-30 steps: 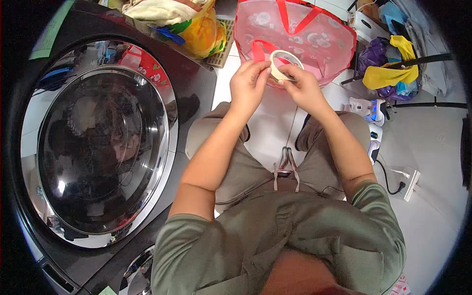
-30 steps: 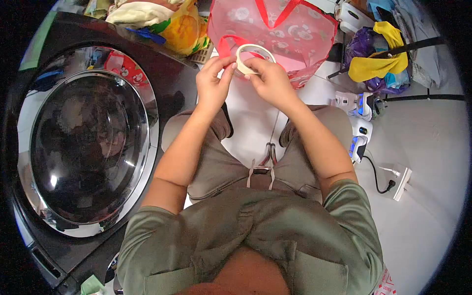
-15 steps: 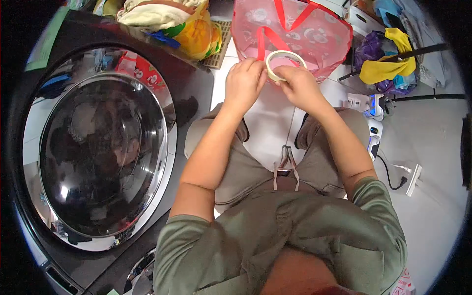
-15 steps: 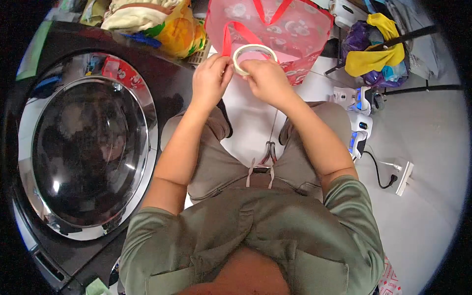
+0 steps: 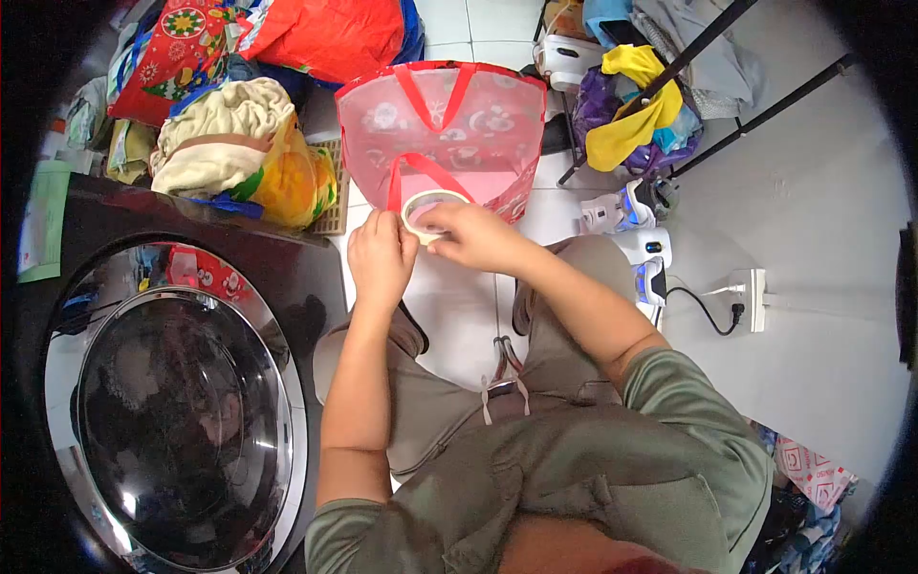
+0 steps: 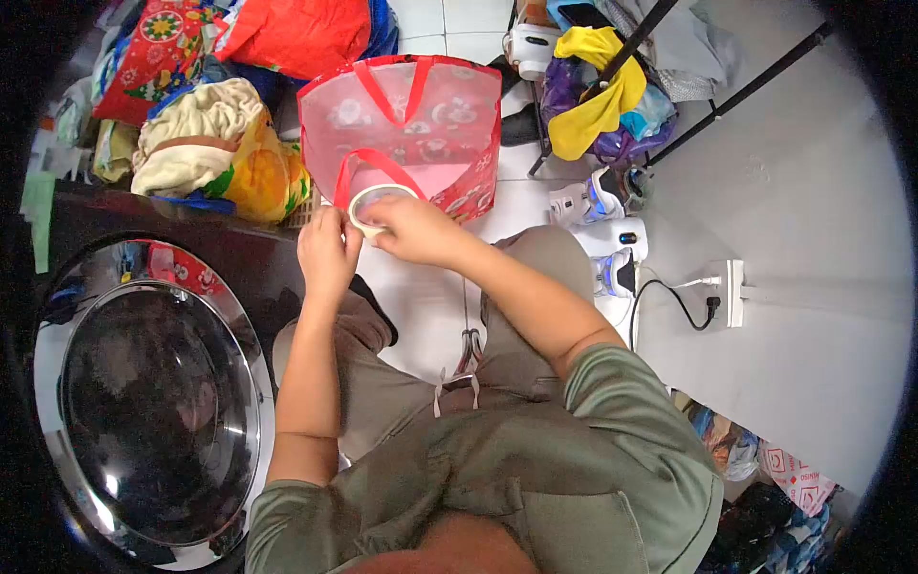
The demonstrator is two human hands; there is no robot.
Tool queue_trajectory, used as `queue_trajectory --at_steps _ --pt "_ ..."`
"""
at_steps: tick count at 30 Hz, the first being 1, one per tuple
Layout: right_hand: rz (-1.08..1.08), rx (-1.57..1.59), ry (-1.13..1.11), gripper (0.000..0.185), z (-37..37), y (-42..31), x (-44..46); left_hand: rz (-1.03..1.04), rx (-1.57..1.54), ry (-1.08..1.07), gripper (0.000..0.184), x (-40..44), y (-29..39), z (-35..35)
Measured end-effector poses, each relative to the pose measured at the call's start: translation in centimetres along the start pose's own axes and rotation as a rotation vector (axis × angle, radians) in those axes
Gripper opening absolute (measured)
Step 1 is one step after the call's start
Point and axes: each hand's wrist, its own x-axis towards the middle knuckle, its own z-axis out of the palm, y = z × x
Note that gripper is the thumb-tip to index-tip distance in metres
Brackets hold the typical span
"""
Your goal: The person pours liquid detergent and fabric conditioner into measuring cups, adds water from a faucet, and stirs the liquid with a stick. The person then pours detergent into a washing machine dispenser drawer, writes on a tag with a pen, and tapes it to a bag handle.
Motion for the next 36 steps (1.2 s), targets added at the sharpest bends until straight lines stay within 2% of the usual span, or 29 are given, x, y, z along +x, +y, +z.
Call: queue_trajectory --at_steps 1,2,3,4,5,6,7,9,11,13,14,16,20,23,25,31,35,36 --pt "-0.070 -0.049 0.113 0.028 -1.2 0.1 -0.1 0.005 -0.001 0.007 0.012 -0.1 -0.2 0.0" --pt "-0.049 -0.132 0.299 0.029 -4.0 0.8 -0.4 -0.037 -0.004 -0.017 0.012 -0.1 -0.4 0.0" --pt "0.279 -0.015 0.515 0.027 -8.5 -0.2 -0.4 -0.080 -0.006 -0.036 0.012 0.0 -0.7 0.0" --pt "0.323 -0.238 0.889 0.016 -13.2 1.1 -0.4 -0.106 0.006 -0.044 0.012 -0.1 -0.9 -0.2" --pt "0.214 0.224 1.287 0.005 -17.5 2.0 -0.8 -0.107 0.004 -0.039 0.012 -0.2 -1.0 -0.3" --pt "0.219 0.085 1.536 0.003 -22.2 6.0 -2.3 -0.117 0.010 -0.030 0.012 -0.2 -1.2 -0.3" --pt "0.208 0.177 1.698 0.004 -26.6 10.9 -3.5 -0.126 0.018 -0.023 0.012 -0.2 -1.4 -0.2" --pt "0.326 0.138 1.457 0.014 -31.9 16.9 -3.5 -0.132 0.030 -0.033 0.011 -0.3 -1.6 0.0" --pt "0.412 -0.122 0.968 0.029 -34.4 20.5 -0.5 -0.139 0.013 -0.100 0.010 -0.1 -1.8 0.0" --pt "0.402 -0.406 0.583 0.052 -35.3 23.0 2.8 -0.141 0.007 -0.121 0.010 0.0 -2.1 0.2" --pt "0.405 -0.403 0.582 0.052 -35.3 23.8 3.7 -0.141 0.009 -0.127 0.010 0.2 -2.2 0.3" --pt "0.386 -0.699 0.381 0.073 -34.7 23.8 5.4 -0.140 0.015 -0.140 0.010 0.4 -2.1 0.6" --pt "0.544 -0.742 0.345 0.086 -33.2 21.6 6.1 -0.137 0.035 -0.140 0.010 0.9 -2.1 1.3" --pt "0.525 -0.780 0.283 0.091 -32.9 21.0 5.9 -0.120 0.043 -0.144 0.011 0.8 -2.3 1.6" --pt "0.402 -0.807 0.380 0.085 -32.7 21.2 5.7 -0.106 0.042 -0.141 0.011 0.9 -2.3 1.7" --pt "0.557 -0.805 0.340 0.089 -32.9 20.3 5.7 -0.103 0.042 -0.126 0.011 1.1 -2.1 1.9" --pt "0.458 -0.831 0.396 0.091 -33.4 21.9 4.8 -0.116 0.044 -0.130 0.011 1.4 -1.7 2.0" --pt "0.413 -0.626 0.526 0.092 -33.9 21.4 4.5 -0.125 0.041 -0.138 0.011 1.6 -1.6 1.9"
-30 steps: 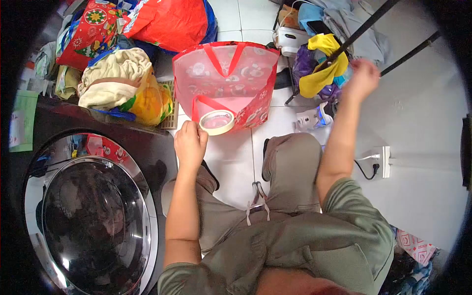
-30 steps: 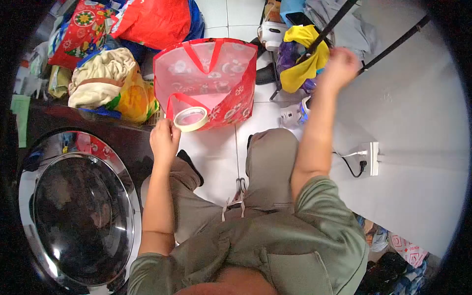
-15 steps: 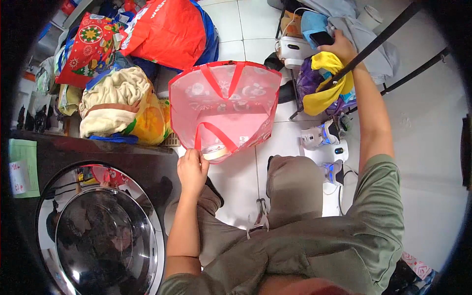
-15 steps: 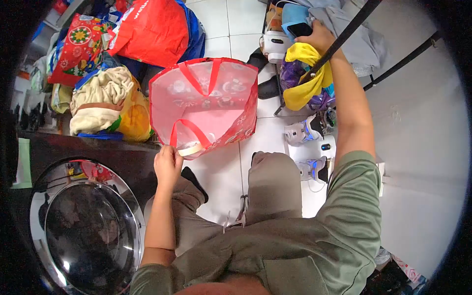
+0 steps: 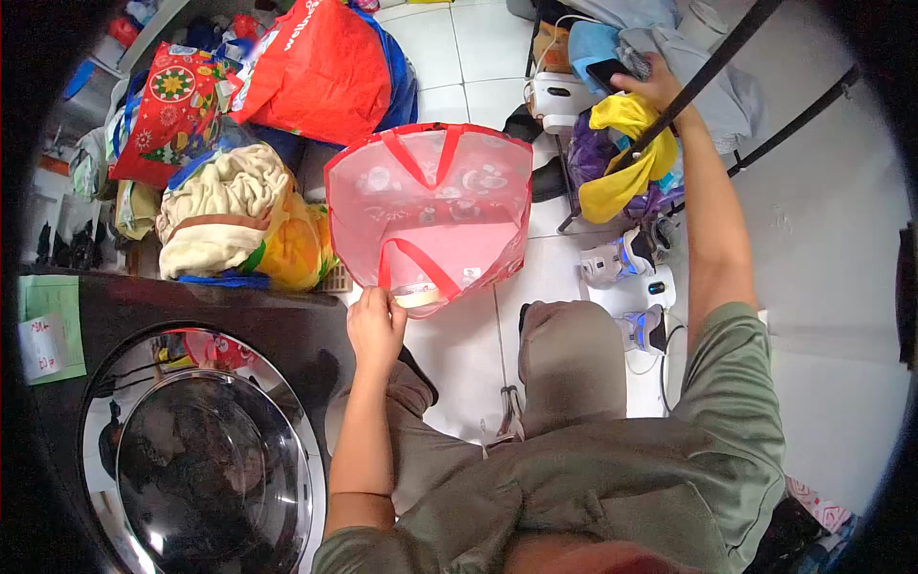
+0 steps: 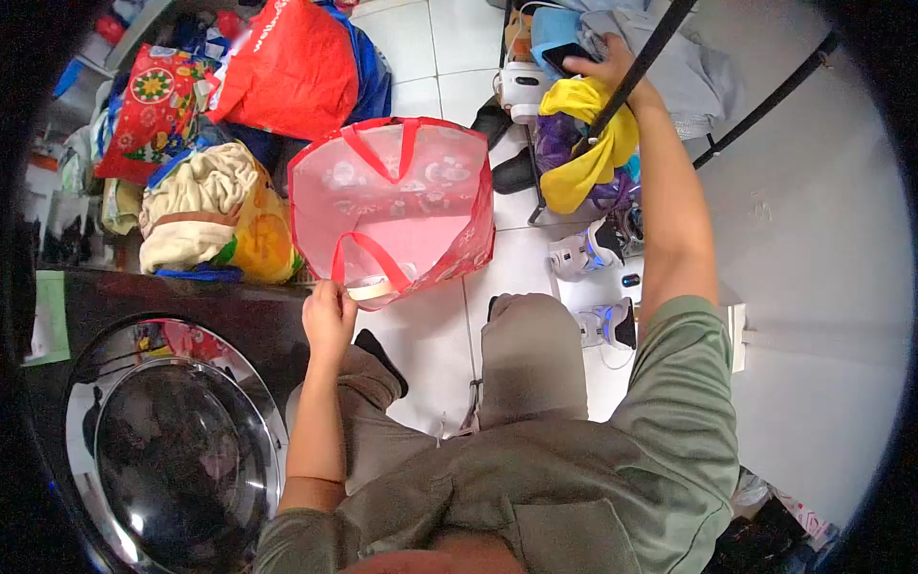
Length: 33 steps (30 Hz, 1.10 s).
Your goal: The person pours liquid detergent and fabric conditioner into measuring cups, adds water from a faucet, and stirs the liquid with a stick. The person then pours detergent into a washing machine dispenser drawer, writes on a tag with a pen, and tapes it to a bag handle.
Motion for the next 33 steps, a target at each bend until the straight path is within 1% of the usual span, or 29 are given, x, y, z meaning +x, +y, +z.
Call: queue_trajectory --at_steps 1,2,4,6,7,8,9,10,11,12,13,14,15,17,18,20,21,23,27,29,30,32,33 --pt "0.044 0.222 0.076 0.092 -0.6 0.0 -0.2 0.008 -0.001 0.001 0.011 0.0 0.0 -0.1" --pt "0.208 0.415 0.105 0.076 -2.0 0.5 -1.1 0.003 -0.004 -0.002 0.011 0.0 0.0 0.0" --pt "0.627 0.312 -0.091 0.055 -6.4 1.0 -3.4 0.006 -0.012 -0.006 0.011 -0.2 0.1 0.1" --pt "0.377 -0.017 0.546 0.039 -8.4 -5.6 -9.8 -0.001 0.013 0.021 0.011 0.0 0.0 0.3" --pt "0.304 0.136 0.819 0.029 -8.0 -9.5 -11.9 0.006 0.011 0.021 0.011 0.1 0.0 0.4" --pt "0.222 0.324 0.915 0.014 -7.0 -13.3 -13.9 -0.003 0.008 0.038 0.011 0.1 0.1 0.5" --pt "0.149 0.572 0.816 0.007 -5.1 -16.8 -16.3 -0.011 0.008 0.052 0.011 0.1 0.0 0.5" --pt "0.126 1.052 0.541 0.011 -2.5 -20.4 -18.6 -0.004 0.013 0.050 0.011 0.2 0.0 0.4" --pt "0.116 1.367 0.265 0.024 0.8 -23.5 -20.9 -0.028 -0.007 0.033 0.011 0.3 -0.1 0.3" --pt "-0.004 0.846 -0.261 0.041 2.4 -24.9 -22.0 -0.053 -0.026 0.016 0.012 0.3 -0.1 0.2" --pt "-0.150 0.887 -0.521 0.051 4.1 -26.7 -23.0 -0.047 -0.023 0.014 0.012 0.3 -0.3 0.3" --pt "-0.314 0.819 -0.518 0.052 7.1 -27.5 -24.2 -0.062 -0.041 0.014 0.012 0.2 -0.5 0.4" --pt "-0.312 0.820 -0.515 0.052 8.4 -27.6 -25.1 -0.079 -0.059 0.015 0.012 0.2 -0.7 0.4" --pt "-0.309 0.611 -0.547 0.050 9.9 -27.9 -26.0 -0.104 -0.095 0.017 0.012 0.0 -0.8 0.3" --pt "-0.312 0.611 -0.548 0.050 10.2 -28.1 -26.3 -0.128 -0.133 0.014 0.012 -0.1 -0.6 0.2" --pt "-0.260 0.586 -0.715 0.046 10.8 -28.4 -26.7 -0.145 -0.153 -0.002 0.011 -0.2 -0.3 -0.1" --pt "-0.262 0.588 -0.716 0.046 11.6 -28.5 -27.2 -0.160 -0.173 -0.023 0.011 -0.2 -0.1 -0.2" --pt "-0.281 0.638 -0.583 0.041 13.1 -28.6 -28.1 -0.147 -0.163 -0.022 0.011 -0.4 -0.2 0.0" --pt "-0.261 0.588 -0.649 0.036 13.0 -28.5 -27.8 -0.109 -0.123 -0.026 0.011 -0.6 -0.3 0.1" --pt "-0.200 0.615 -0.598 0.032 13.5 -28.4 -27.9 -0.090 -0.106 -0.046 0.011 -0.7 -0.2 0.0" --pt "-0.202 0.614 -0.600 0.032 13.6 -28.4 -27.9 -0.069 -0.086 -0.069 0.012 -0.8 -0.2 -0.1" --pt "-0.177 0.501 -0.566 0.025 13.9 -28.5 -28.1 -0.065 -0.069 -0.085 0.012 -1.0 0.2 -0.1" --pt "-0.178 0.500 -0.567 0.025 14.0 -28.5 -28.1 -0.059 -0.053 -0.102 0.013 -1.0 0.5 0.0"
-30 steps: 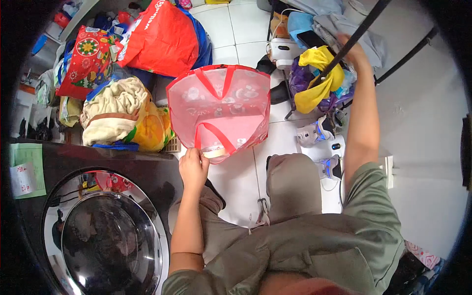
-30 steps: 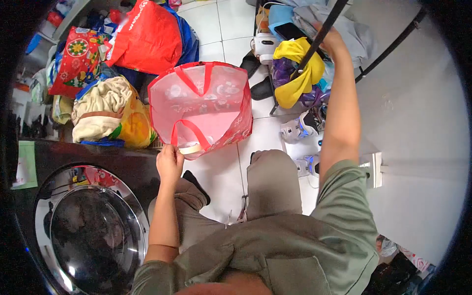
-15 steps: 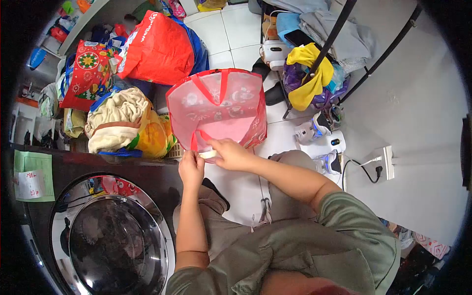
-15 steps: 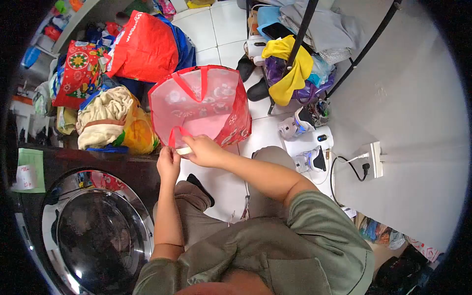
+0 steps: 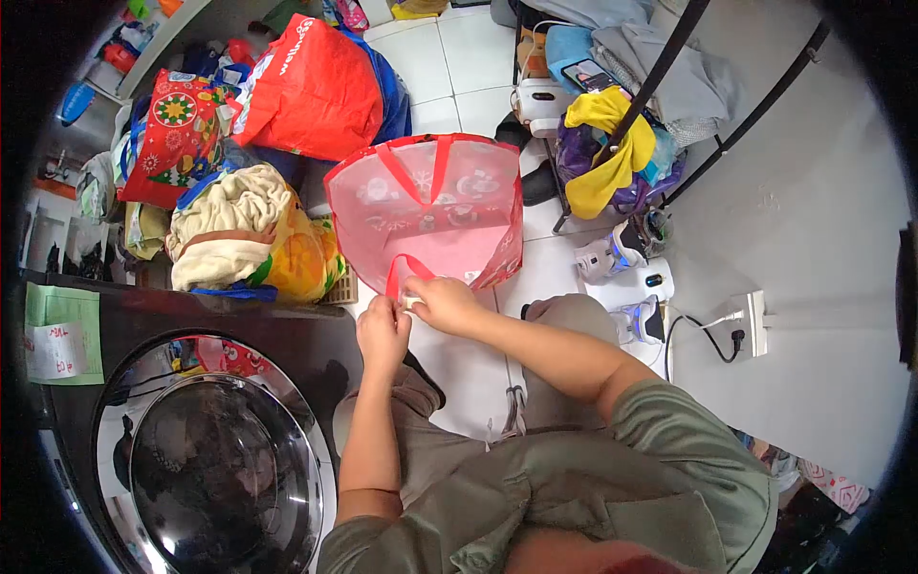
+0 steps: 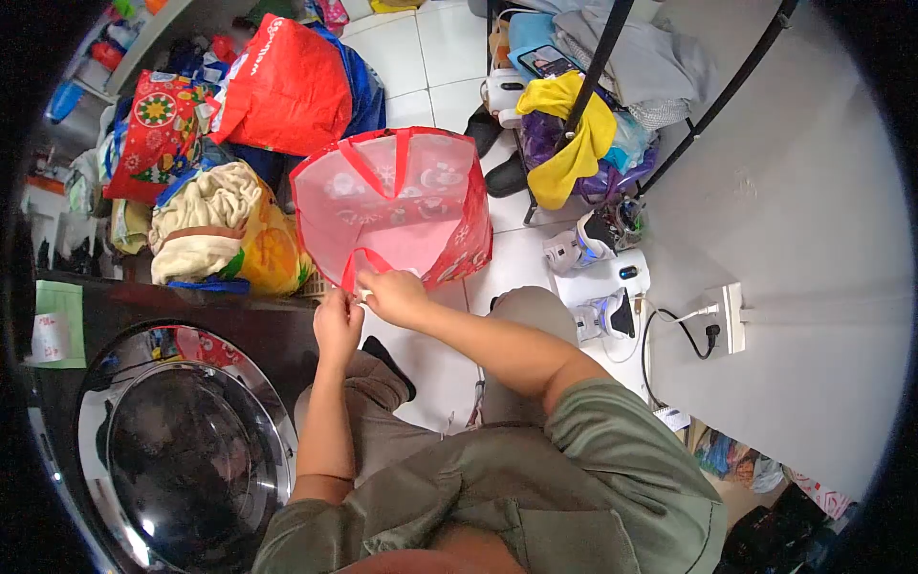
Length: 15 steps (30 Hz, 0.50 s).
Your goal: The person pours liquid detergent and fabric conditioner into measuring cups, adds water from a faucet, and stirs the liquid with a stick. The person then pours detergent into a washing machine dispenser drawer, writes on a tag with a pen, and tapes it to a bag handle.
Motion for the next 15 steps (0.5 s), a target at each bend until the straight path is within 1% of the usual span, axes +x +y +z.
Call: queue_trajectory --at_steps 2,4,5,7,11,14,15 --pt "-0.092 -0.049 0.056 0.017 0.1 0.1 0.1 -0.002 0.001 -0.014 0.013 0.1 0.1 0.1" --pt "-0.104 -0.063 0.090 0.015 0.6 0.3 0.1 0.064 0.041 0.011 0.013 0.1 0.2 0.0" --pt "-0.115 -0.077 0.124 0.013 0.8 0.4 0.1 0.064 0.041 0.011 0.013 0.1 0.3 0.1" --pt "-0.123 -0.081 0.134 0.012 0.4 -0.1 0.0 0.160 0.083 0.058 0.009 0.0 0.5 0.2" --pt "-0.144 -0.103 0.146 0.012 0.1 -0.2 -0.1 0.170 0.094 0.072 0.008 0.1 0.7 -0.1" --pt "-0.157 -0.043 0.199 0.011 -0.4 -0.5 0.0 0.146 0.023 0.101 0.008 0.1 0.6 0.0" --pt "-0.157 -0.043 0.197 0.011 -0.6 -0.5 0.1 0.101 -0.072 0.106 0.010 0.1 0.8 -0.1"
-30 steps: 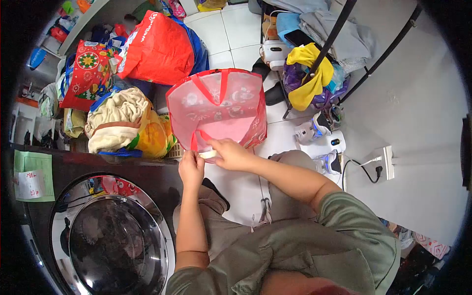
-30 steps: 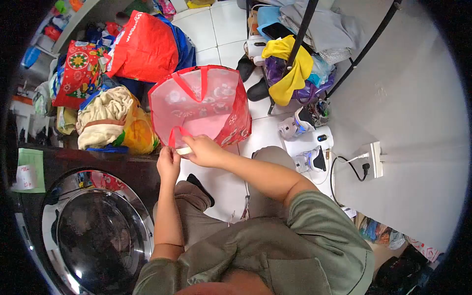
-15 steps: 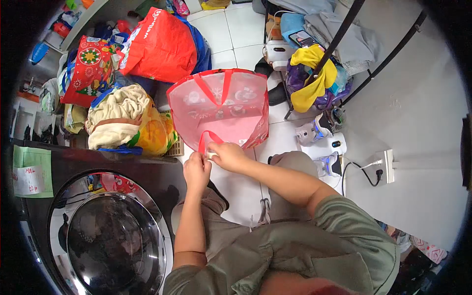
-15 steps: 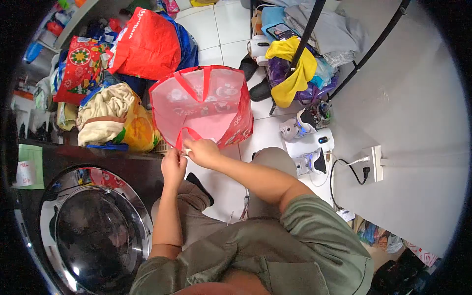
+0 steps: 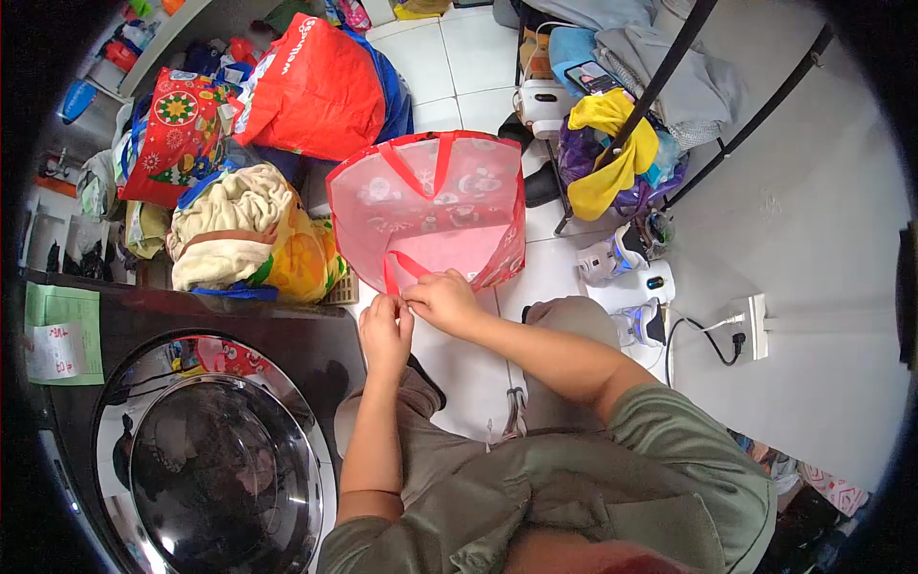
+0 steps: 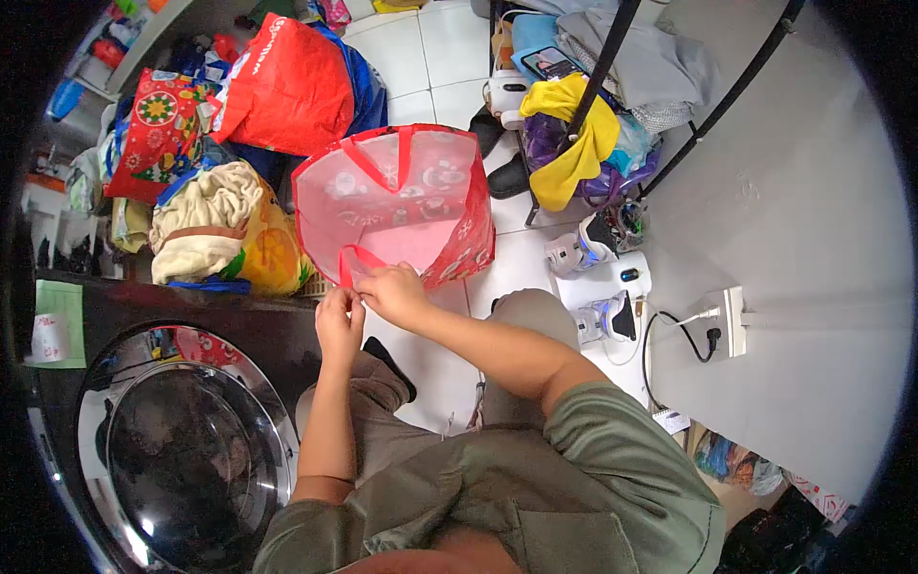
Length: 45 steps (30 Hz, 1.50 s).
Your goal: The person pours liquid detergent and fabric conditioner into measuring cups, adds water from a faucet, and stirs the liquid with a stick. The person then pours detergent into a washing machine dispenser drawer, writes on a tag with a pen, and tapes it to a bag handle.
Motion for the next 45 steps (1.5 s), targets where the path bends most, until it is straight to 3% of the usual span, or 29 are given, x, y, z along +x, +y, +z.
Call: queue_trajectory --at_steps 5,7,8,9,12,15,17,19,22,23,24,25,27,29,31,33,35,41,43,45 --pt "0.058 0.117 0.044 0.011 0.2 0.4 0.0 -0.168 -0.331 0.071 0.027 0.5 0.4 -0.3" --pt "0.030 0.095 -0.009 0.011 -0.1 0.0 -0.2 0.032 -0.100 0.122 0.048 1.0 -0.5 -0.9" --pt "0.003 0.072 -0.064 0.010 -0.3 -0.2 -0.3 0.059 -0.074 0.016 0.064 1.2 -1.4 -1.4" --pt "0.003 0.073 -0.065 0.010 -0.4 -0.2 -0.5 0.057 -0.073 0.016 0.064 1.2 -2.8 -1.6" --pt "-0.007 0.132 -0.198 0.015 -0.7 -0.3 -0.8 0.101 0.121 -0.290 0.062 1.4 -3.9 -2.8" --pt "0.106 0.227 -0.254 0.014 -0.9 0.4 -0.6 0.219 0.291 -0.362 0.064 0.7 -4.5 -2.8" --pt "0.329 0.529 -0.215 0.009 -1.1 1.0 -0.4 0.188 0.210 -0.388 0.055 -1.1 -5.7 -1.5" --pt "0.464 0.737 -0.068 0.008 -1.7 1.7 0.2 0.034 0.154 -0.538 0.053 -3.0 -3.5 -1.8" --pt "0.555 0.957 0.380 0.004 -3.7 2.9 2.5 0.063 0.068 -0.447 0.053 -7.4 -1.4 -1.9" --pt "0.710 1.007 0.484 0.005 -6.0 2.3 3.2 0.061 0.020 -0.433 0.055 -8.5 -0.5 -2.5" --pt "0.476 0.813 0.677 0.005 -4.4 6.5 3.9 0.011 0.013 -0.463 0.055 -9.8 -0.4 -2.8" --pt "0.662 1.023 0.599 0.008 -7.5 5.9 3.8 -0.046 0.004 -0.493 0.055 -11.0 -0.5 -2.9" --pt "0.524 1.030 0.660 0.009 -9.5 7.8 4.2 -0.093 0.025 -0.469 0.059 -13.0 -0.4 -3.1" --pt "0.429 1.075 0.562 0.010 -11.3 7.4 3.8 -0.206 -0.159 -0.435 0.067 -13.6 -0.1 -3.4" --pt "0.402 0.897 0.406 0.012 -11.0 5.5 2.9 -0.148 -0.438 -0.284 0.066 -14.0 -2.4 -2.0" --pt "0.371 0.841 0.270 0.016 -9.2 3.0 1.4 -0.470 -0.903 -0.162 0.058 -11.4 -2.4 -1.7" --pt "0.260 0.567 0.004 0.015 -7.6 -0.5 0.2 -0.670 -1.309 -0.022 0.052 -9.4 -1.0 -1.8" --pt "0.088 0.192 -0.282 0.018 -6.1 -4.2 0.9 -0.558 -1.437 0.192 0.043 -7.4 -1.1 0.5" --pt "0.146 0.201 -0.415 0.018 -5.7 -6.2 0.4 -0.502 -1.298 0.241 0.034 -7.3 -0.9 0.8" --pt "0.062 0.202 -0.379 0.024 -4.7 -6.8 -0.1 -0.577 -1.202 0.165 0.029 -7.7 -0.1 0.3"
